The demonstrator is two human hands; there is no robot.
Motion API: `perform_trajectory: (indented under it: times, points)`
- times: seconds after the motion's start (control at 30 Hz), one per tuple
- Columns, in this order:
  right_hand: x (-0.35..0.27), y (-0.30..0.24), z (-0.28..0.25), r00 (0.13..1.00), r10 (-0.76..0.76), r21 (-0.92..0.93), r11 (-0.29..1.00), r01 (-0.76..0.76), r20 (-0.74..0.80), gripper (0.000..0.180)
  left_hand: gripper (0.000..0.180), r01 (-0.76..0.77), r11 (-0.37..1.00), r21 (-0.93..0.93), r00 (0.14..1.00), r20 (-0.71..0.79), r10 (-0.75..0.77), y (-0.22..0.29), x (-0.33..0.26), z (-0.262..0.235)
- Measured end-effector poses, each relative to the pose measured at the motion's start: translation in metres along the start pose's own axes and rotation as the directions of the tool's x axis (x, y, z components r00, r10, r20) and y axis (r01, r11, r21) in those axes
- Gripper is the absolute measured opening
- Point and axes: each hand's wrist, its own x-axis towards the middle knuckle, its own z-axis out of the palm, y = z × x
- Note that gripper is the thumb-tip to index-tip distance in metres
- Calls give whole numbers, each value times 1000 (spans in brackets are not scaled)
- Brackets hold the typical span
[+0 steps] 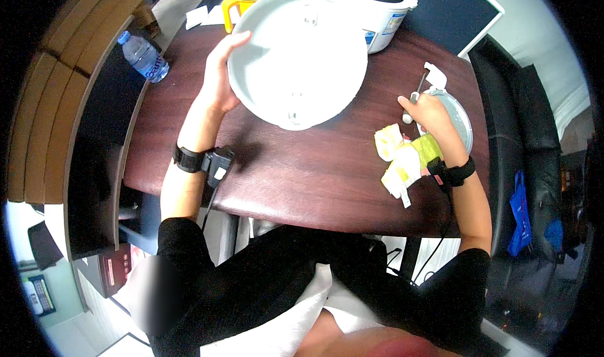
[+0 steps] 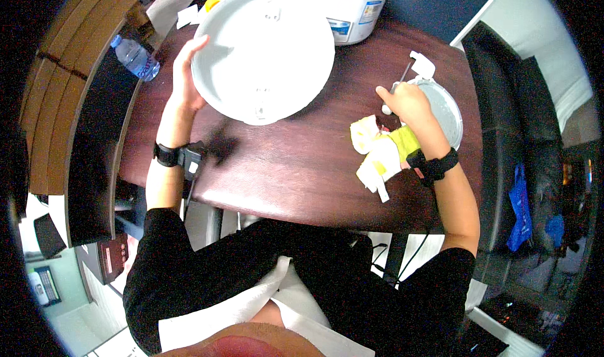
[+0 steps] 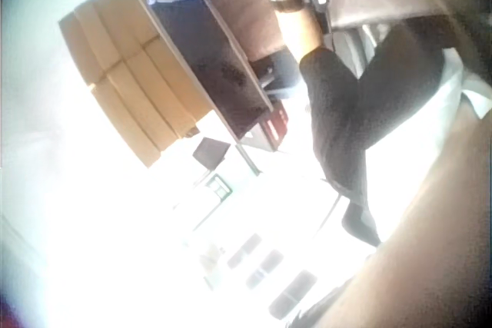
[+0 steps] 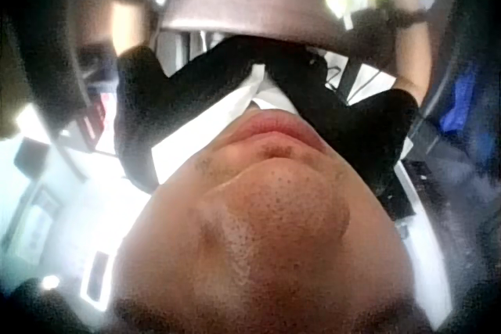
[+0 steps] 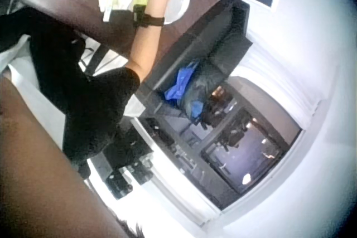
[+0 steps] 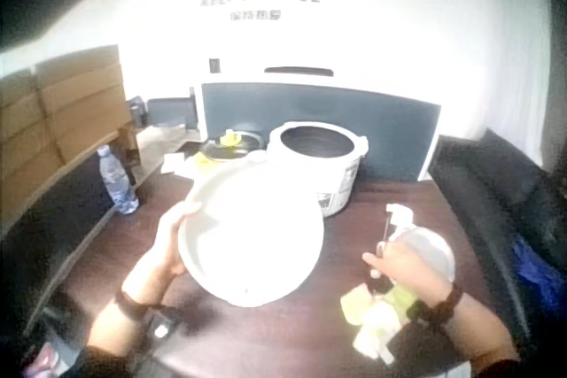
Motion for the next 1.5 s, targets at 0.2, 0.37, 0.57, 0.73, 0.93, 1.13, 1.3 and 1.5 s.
perform_trajectory:
  times: [0.2, 0.37, 0.57, 0.73, 0.93, 1.13, 1.3, 1.5]
  points:
    - [10, 2, 4, 1000, 6, -225, 974, -11, -25, 53, 80, 2, 999, 32, 995, -103, 2, -22, -9, -18]
    - [6, -4, 1, 999, -31, -362, 932, 17, -33, 49, 69, -37, 999, 22, 993, -115, 39, -31, -13, -29]
    - [12, 1, -13, 986, 89, 103, 989, -104, 144, 47, 69, -61, 998, 31, 998, -16, 61, -35, -14, -36]
    - [-9, 3, -18, 983, -56, 713, 696, -85, 172, 34, 65, -191, 979, 66, 981, 29, 190, -33, -13, -33]
    - [-33, -42, -20, 912, -402, 995, -83, 50, -80, 24, 62, -245, 968, 59, 968, 63, 241, -36, -13, -31]
    - [-9, -105, -33, 962, -269, 951, -309, -31, -56, 14, 63, -246, 968, 50, 964, 119, 239, -37, -13, -31]
    - [13, -151, -38, 944, -97, 949, -31, 315, -317, 27, 71, -137, 991, -11, 987, 87, 137, -36, -18, -34]
    - [26, -163, -28, 909, -148, 915, 50, 401, -390, 32, 83, -143, 989, 42, 960, 251, 128, -38, -18, -38]
